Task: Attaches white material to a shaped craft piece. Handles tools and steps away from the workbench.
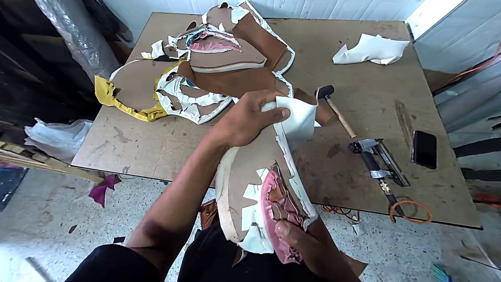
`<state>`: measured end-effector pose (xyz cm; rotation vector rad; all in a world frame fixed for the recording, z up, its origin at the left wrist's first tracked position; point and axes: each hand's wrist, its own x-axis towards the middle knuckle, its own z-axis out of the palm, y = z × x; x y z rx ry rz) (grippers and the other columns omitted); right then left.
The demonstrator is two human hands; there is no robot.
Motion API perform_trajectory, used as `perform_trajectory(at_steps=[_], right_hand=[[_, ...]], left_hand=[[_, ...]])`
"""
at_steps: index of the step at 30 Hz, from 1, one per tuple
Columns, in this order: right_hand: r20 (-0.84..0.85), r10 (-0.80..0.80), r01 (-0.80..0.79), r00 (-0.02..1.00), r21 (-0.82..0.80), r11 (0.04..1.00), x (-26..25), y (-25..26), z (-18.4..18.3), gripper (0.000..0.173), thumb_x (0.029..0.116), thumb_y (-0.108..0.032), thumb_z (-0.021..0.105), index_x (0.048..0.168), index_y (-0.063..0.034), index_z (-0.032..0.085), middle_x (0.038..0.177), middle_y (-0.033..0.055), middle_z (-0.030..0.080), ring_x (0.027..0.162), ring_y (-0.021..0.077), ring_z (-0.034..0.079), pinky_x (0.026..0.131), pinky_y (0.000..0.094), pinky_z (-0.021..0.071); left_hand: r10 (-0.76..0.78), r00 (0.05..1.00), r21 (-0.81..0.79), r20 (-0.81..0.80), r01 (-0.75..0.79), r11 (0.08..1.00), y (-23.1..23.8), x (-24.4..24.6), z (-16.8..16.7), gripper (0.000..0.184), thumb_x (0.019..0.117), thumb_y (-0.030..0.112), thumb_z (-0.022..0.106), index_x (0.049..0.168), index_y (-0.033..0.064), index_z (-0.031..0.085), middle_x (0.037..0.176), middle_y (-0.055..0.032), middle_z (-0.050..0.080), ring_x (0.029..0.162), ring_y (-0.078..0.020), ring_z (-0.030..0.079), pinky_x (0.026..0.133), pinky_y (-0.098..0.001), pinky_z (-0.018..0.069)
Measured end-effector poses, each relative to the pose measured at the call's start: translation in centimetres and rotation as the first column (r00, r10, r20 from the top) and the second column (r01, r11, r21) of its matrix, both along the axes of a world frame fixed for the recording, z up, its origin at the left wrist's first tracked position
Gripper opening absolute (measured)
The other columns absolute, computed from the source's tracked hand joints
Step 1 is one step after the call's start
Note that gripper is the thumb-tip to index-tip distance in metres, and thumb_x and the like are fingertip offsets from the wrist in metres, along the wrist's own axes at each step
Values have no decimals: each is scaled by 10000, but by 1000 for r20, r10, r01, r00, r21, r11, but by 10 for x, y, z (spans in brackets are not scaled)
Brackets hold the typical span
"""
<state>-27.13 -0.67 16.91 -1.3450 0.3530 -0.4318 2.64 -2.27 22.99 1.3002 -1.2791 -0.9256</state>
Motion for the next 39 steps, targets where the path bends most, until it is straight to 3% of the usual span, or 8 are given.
perform_trajectory(at_steps=[6,14,17,19,22,26,30,39], right_hand=[[-47,-103,102,994,-19,995,-3,2,-4,305,960,-284,719,1173,-72,670,989,16,742,887,93,715,817,286,620],[29,-126,128,992,-61,990,-6,9,-8,298,944,-286,750,1181,-118,682,1013,-28,742,903,52,706,834,254,611],[53,-143,150,988,-139,979,-8,12,-7,347,938,-292,756,1243,-152,667,1096,-53,738,1003,45,699,909,246,596],[31,-150,153,988,-218,964,-10,11,-6,370,937,-329,757,1250,-156,661,1112,-62,730,1033,44,690,927,248,590],[3,-119,118,993,-186,976,-13,11,-1,424,913,-323,783,1270,-133,659,1142,-38,732,1056,70,694,944,275,596],[22,41,-41,999,31,999,-23,12,5,563,894,-337,802,1356,-115,571,1190,0,715,1076,114,691,975,322,586],[-2,13,-13,1000,-21,1000,-27,17,7,429,981,-318,697,1353,-145,572,1153,-38,709,1036,64,680,945,276,580],[44,-93,95,995,-40,995,-24,25,5,378,989,-265,686,1339,-155,595,1180,-46,711,1070,54,676,963,260,572]], left_hand=[[41,999,-8,11,-41,999,7,-8,4,218,1029,129,616,1201,6,670,1042,-97,720,929,-175,708,834,-340,621],[16,1000,-46,8,-16,999,22,-18,20,193,992,104,669,1159,8,682,1002,-90,717,869,-164,699,769,-317,618],[-71,993,-67,-97,65,996,26,-20,26,293,923,60,747,1186,-15,642,1021,-129,708,876,-203,710,767,-345,639],[-141,965,-67,-219,129,989,30,-22,25,423,890,15,757,1266,-15,566,1044,-151,682,899,-212,699,786,-343,633],[-135,938,-48,-319,127,991,39,-21,21,475,891,-10,736,1317,-2,527,1089,-151,676,956,-211,697,843,-350,626],[-69,963,-47,-260,59,997,45,-17,21,363,926,13,718,1251,-20,559,1030,-165,691,904,-239,707,796,-378,640],[-34,978,-28,-208,29,999,46,-15,22,345,936,35,718,1241,-12,566,1028,-162,697,906,-242,713,791,-382,643],[21,995,-16,-101,-22,1000,45,-28,31,348,941,63,727,1249,10,573,1017,-123,716,895,-217,726,783,-362,652]])
